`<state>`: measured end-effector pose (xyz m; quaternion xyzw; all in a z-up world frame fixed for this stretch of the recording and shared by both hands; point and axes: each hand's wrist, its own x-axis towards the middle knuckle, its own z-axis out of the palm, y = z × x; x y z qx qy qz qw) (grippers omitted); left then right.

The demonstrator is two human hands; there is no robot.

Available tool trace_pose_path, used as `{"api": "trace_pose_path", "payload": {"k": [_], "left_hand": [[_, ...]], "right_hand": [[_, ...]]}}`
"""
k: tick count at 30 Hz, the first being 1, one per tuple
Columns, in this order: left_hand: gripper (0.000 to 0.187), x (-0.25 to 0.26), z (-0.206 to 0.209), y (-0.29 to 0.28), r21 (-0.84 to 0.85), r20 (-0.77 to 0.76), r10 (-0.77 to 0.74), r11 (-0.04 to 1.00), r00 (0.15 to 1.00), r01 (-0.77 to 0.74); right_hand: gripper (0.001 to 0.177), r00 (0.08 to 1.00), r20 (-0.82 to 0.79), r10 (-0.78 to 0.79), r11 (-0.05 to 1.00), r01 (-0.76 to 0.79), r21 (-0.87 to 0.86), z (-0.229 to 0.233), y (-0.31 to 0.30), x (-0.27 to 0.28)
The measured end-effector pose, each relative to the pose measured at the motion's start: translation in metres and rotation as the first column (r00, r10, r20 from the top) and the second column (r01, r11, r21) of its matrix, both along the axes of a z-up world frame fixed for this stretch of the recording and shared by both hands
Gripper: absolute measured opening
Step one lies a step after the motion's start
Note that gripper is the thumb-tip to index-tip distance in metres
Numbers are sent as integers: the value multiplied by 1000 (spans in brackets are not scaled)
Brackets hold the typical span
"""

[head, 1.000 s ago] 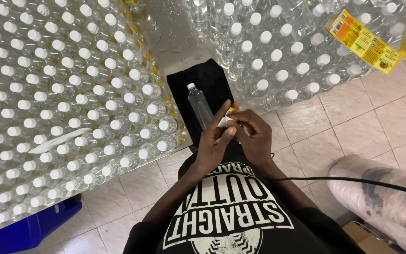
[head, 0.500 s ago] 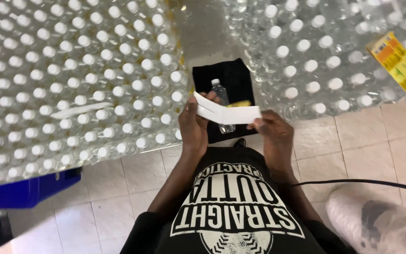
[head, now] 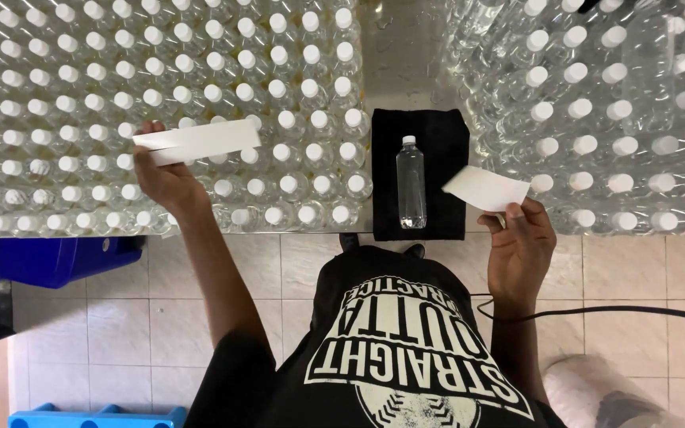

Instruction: The person stands in a storage area and repeatedly picks up clear plastic bottles from a large stack. They place each bottle on a black mat, apply a yellow label around its body, and then move the labeled bottle to a separate stack. The process is repeated for several bottles throughout the video.

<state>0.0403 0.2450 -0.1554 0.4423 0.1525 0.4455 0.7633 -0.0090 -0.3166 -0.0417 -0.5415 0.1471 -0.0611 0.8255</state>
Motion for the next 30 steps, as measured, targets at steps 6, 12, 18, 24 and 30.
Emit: {"api": "trace_pose_path", "payload": {"k": [6,12,18,24,30], "left_hand": [[35,-1,-22,65,88,-118,340,939,933,-331],[73,-18,38,-25,667,-213,639,648,739,-368],[22,-34,131,-261,500,-445,-177,764,878,408],[46,-37,90,-377,620,-470,-547,354,693,700],[32,-27,69,-385,333,-448,-638,532,627,779]], "right_hand": [[16,1000,1,17,1000,-17,-15,-6,-1,0],[18,1000,-11,23,1000,-23,13,-4,0,-3],[17,999,33,-39,999,40,-22,-1,5,0],[20,998,52,26,1000,-26,-5,8,25,4],[39,977,78,196,980,-193,-40,16,26,3]]}}
